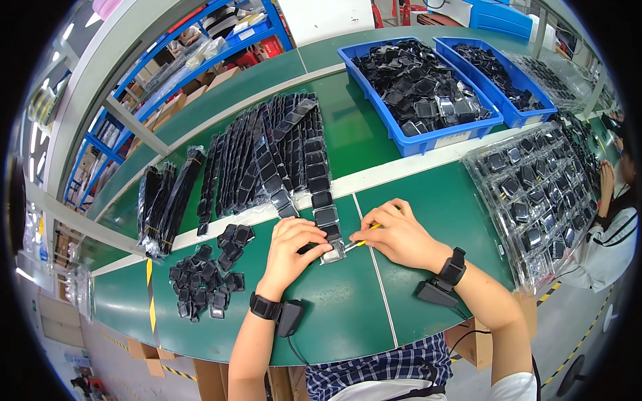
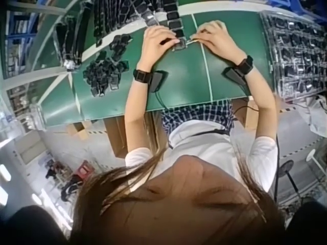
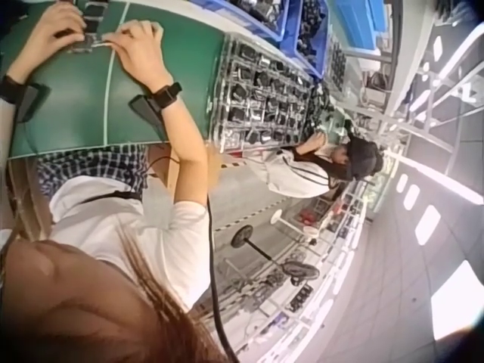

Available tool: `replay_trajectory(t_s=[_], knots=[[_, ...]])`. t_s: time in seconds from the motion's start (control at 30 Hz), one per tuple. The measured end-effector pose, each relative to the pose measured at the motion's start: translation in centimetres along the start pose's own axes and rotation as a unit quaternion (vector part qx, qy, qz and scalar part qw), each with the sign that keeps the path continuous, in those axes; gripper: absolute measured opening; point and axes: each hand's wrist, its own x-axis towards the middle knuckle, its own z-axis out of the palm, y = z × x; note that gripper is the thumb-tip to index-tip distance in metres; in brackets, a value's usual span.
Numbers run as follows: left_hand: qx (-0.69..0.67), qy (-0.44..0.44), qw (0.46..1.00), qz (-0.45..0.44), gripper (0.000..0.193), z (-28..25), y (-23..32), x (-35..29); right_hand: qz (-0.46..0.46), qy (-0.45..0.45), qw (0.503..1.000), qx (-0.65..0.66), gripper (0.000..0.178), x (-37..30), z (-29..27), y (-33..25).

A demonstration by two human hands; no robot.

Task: The person separates small black components from a plastic strip using a utility knife, handling them one at a time. After each cut, they place the detached components into a pile on the green work surface.

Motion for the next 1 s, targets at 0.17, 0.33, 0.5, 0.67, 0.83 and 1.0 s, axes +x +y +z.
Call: replay_trajectory(t_s=[0.17, 0.33, 0.5, 0.67, 0.83, 1.0], knots=[[-0.003, 0.011, 1.000, -0.021, 0.018, 0.5, 0.1, 0.5, 0.014, -0.002, 1.000, -0.014, 0.029, 0.1, 0.4, -0.4], [-0.002, 0.000, 1.000, -0.026, 0.018, 0.7, 0.1, 0.8, 0.022, 0.014, 1.000, 0.000, 0.027, 0.2, 1.3, -0.7], [-0.002, -0.010, 0.999, -0.033, 0.019, 0.3, 0.2, 0.5, -0.023, -0.036, 0.999, 0.011, 0.027, 0.5, -0.4, 0.2], [-0.026, 0.020, 0.999, -0.039, 0.016, -1.0, -0.5, 0.1, 0.046, -0.045, 0.998, 0.025, 0.027, -0.5, -1.9, 1.7], [0.035, 0.019, 0.998, -0.039, 0.021, -3.7, -1.8, -1.0, 0.056, -0.029, 0.998, 0.017, 0.025, -0.3, -1.5, 1.3], [0.025, -0.094, 0.995, -0.003, 0.064, -3.2, 1.4, 0.1, 0.072, -0.024, 0.997, 0.005, 0.028, -0.2, -1.0, 1.1]])
